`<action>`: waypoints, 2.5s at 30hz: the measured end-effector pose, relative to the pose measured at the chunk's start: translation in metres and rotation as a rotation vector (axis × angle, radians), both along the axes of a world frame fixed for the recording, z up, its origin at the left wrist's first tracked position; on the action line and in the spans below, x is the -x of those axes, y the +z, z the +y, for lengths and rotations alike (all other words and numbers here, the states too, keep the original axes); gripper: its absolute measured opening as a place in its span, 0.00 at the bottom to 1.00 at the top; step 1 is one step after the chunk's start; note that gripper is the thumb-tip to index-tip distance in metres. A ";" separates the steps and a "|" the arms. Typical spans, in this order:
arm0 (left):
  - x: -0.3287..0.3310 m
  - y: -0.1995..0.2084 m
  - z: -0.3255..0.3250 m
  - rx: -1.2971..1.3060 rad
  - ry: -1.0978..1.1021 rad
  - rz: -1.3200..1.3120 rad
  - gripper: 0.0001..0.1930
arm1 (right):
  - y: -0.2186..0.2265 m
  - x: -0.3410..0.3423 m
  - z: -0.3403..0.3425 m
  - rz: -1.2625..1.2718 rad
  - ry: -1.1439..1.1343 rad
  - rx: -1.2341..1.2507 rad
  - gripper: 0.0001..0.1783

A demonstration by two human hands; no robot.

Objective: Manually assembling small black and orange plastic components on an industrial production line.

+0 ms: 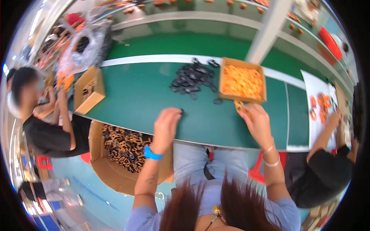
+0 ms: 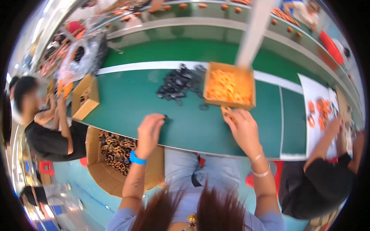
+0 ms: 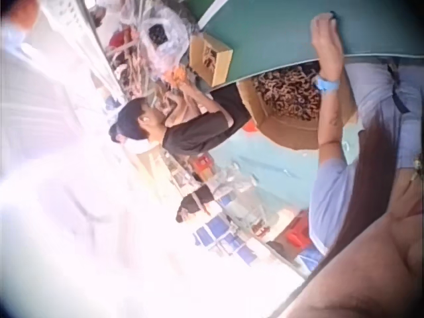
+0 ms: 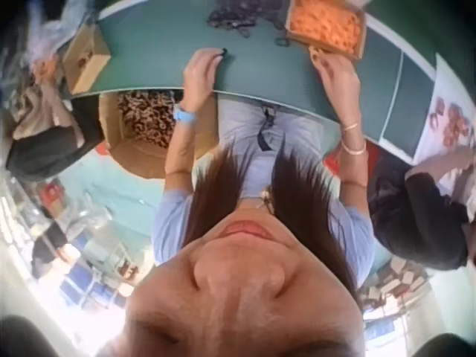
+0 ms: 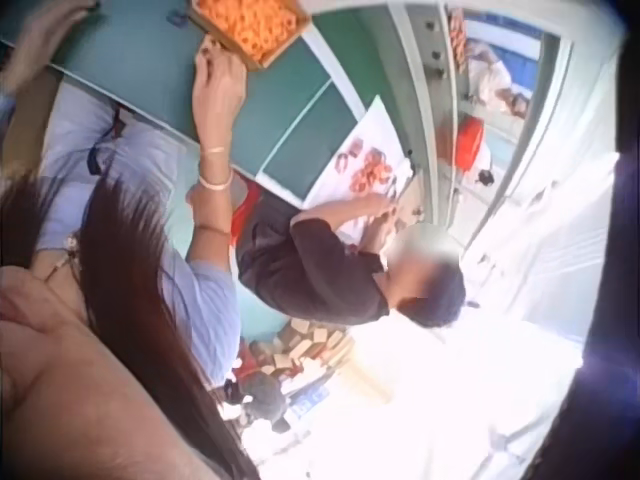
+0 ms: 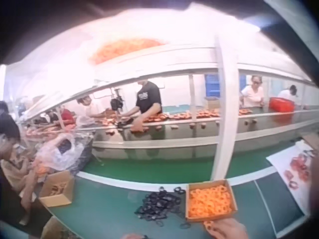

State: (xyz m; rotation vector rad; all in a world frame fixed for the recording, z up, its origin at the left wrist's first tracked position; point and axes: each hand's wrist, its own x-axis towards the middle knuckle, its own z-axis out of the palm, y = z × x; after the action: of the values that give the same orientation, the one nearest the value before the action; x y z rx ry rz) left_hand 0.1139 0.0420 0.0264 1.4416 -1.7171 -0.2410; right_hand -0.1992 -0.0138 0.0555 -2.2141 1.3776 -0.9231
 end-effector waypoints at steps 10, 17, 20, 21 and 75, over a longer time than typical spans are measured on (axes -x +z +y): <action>0.023 -0.022 0.037 -0.051 -0.060 0.282 0.07 | -0.047 -0.004 -0.009 0.178 -0.061 0.233 0.08; 0.028 -0.021 0.040 -0.028 -0.072 0.328 0.07 | -0.044 -0.011 -0.015 0.186 -0.091 0.300 0.05; 0.034 -0.021 0.043 -0.045 -0.090 0.394 0.07 | -0.044 -0.011 -0.014 0.227 -0.047 0.243 0.03; 0.034 -0.023 0.045 -0.048 -0.095 0.394 0.07 | -0.042 -0.011 -0.012 0.234 -0.018 0.257 0.04; 0.057 -0.041 0.026 -0.134 -0.085 0.264 0.06 | -0.048 -0.037 0.041 -0.087 0.137 0.010 0.11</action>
State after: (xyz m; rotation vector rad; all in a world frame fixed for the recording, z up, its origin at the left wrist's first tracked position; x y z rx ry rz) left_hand 0.0565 0.0677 -0.0149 1.3653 -1.5702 -0.5765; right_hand -0.1625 0.0277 0.0076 -2.2167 1.1691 -0.9674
